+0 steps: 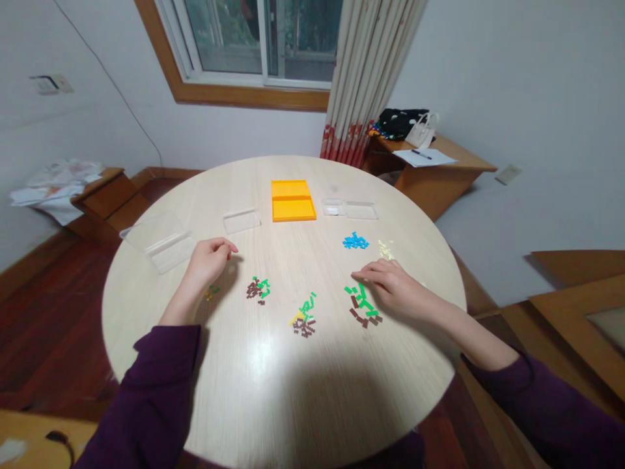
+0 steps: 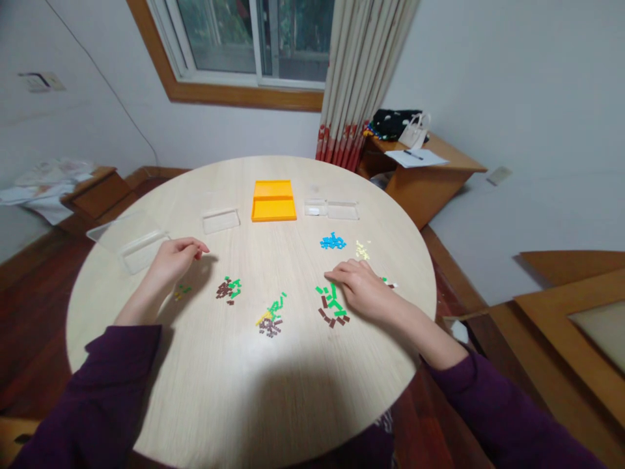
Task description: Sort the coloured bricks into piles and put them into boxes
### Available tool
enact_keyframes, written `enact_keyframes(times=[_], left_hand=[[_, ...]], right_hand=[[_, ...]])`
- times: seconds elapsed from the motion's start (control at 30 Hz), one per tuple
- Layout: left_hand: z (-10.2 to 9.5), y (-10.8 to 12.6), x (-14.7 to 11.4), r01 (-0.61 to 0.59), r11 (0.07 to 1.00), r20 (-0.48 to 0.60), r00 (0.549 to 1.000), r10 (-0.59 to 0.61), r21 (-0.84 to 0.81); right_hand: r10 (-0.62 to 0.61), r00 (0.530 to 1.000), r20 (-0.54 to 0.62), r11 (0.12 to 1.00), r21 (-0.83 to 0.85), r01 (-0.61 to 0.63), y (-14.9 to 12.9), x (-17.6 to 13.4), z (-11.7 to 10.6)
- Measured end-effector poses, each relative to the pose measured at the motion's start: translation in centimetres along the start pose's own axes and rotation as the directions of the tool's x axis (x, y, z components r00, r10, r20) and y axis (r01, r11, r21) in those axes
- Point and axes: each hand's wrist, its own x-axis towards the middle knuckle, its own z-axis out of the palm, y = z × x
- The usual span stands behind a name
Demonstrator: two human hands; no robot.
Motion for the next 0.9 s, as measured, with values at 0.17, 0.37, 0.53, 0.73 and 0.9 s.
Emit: enact_keyframes(times=[0.17,0.37,0.53,0.73,0.9], left_hand=[[0.1,-0.1,0.1,0.0,1.0,-0.002,1.0,0.0,0.005],[0.1,-0.1,0.0,-0.001,1.0,0.003,1.0,0.001,0.002],[0.2,0.1,-0.1,0.016,1.0,0.011,1.0,-0.016,-0.004],[0.1,-0.1,0.0,0.004,1.0,0.014,1.0,-0.004,0.006],[0.2,-0.3,0.1,-0.002,1.0,0.021,1.0,0.002,0.006]], right_hand=[[-0.033,0.999,0.018,0.999,-0.018,0.033,-0.2,0.4,0.3],[0.107,0.991,-0.081,0.979,-0.167,-0.119,2.7,3.3,-0.1],[0.145,0.989,-0.044,0.959,-0.242,-0.151,4.0,6.2,0.5],[0.159,0.986,-0.052,0.968,-0.189,-0.165,4.3,7.4,0.7],[0.117,0.992,-0.038,0.979,-0.162,-0.122,4.4,8.8,0.6]])
